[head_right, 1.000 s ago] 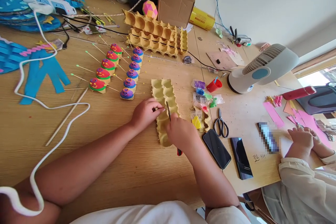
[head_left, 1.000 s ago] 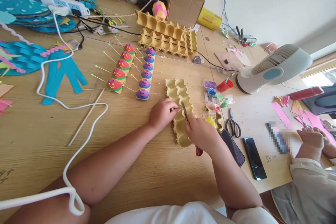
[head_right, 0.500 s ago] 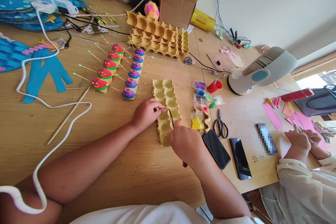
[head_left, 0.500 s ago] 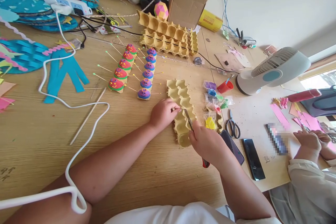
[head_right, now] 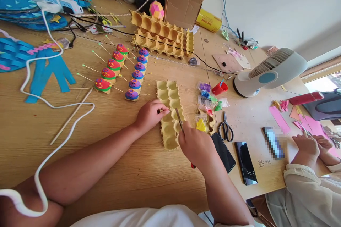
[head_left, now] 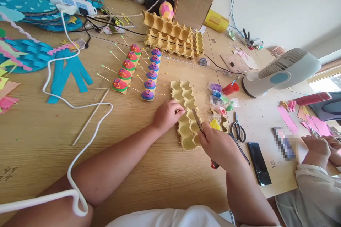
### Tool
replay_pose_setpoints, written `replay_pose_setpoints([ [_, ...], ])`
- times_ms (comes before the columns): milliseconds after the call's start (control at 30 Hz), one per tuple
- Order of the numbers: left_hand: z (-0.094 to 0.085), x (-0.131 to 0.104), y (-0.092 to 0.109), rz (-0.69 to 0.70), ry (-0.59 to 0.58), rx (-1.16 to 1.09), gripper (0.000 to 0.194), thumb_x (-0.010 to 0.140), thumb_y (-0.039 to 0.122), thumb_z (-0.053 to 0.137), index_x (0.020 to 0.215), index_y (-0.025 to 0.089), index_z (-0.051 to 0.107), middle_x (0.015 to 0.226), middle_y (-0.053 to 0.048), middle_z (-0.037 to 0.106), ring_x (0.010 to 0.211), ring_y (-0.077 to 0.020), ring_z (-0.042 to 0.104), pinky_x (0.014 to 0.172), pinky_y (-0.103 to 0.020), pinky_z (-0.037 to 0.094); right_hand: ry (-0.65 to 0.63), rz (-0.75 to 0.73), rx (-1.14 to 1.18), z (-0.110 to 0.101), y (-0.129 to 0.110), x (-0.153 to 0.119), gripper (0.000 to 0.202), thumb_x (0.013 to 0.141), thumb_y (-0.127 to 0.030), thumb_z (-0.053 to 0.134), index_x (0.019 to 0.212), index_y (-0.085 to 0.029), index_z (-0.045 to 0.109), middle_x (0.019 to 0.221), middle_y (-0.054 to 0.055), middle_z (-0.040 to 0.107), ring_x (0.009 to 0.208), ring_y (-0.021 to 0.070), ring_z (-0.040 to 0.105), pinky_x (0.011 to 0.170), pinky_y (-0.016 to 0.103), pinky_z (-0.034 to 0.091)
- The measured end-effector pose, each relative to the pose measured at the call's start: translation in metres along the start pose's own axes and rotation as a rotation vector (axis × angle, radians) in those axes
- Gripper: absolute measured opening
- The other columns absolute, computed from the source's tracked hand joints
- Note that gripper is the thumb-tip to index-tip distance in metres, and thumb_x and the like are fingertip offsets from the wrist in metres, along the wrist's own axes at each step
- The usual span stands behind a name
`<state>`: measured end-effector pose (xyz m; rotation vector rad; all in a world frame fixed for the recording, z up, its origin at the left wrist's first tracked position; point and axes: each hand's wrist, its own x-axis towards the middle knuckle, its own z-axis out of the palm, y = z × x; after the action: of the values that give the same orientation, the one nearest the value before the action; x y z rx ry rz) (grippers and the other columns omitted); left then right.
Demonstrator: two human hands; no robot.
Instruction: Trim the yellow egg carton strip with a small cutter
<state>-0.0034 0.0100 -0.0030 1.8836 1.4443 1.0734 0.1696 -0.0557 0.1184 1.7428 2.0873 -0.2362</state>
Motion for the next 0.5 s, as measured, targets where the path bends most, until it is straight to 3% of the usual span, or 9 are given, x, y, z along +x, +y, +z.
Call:
replay_pose_setpoints([
  [167,0.000,0.001,0.000,-0.005,-0.002,0.003,0.012,0.086,0.030,0.068,0.080,0.022,0.074,0.087,-0.003,0.071,0.083,-0.0180,0.063,0.074,-0.030,0.048,0.066,-0.003,0.075,0.012,-0.004,0.012,0.023,0.101,-0.038,0.033,0.097,-0.024,0.051,0.070,-0.002,0.067,0.058,0.0146,0.059,0.049,0.027,0.018],
  [500,0.000,0.001,0.000,0.001,0.005,0.003,0.009,0.085,0.028,0.069,0.080,0.023,0.074,0.086,-0.002,0.070,0.083,-0.0178,0.063,0.074,-0.029,0.047,0.083,-0.064,-0.044,0.022,-0.002,0.009,0.030,0.103,-0.036,0.025,0.105,-0.020,0.051,0.076,0.001,0.070,0.063,0.0169,0.064,0.049,0.029,0.017],
])
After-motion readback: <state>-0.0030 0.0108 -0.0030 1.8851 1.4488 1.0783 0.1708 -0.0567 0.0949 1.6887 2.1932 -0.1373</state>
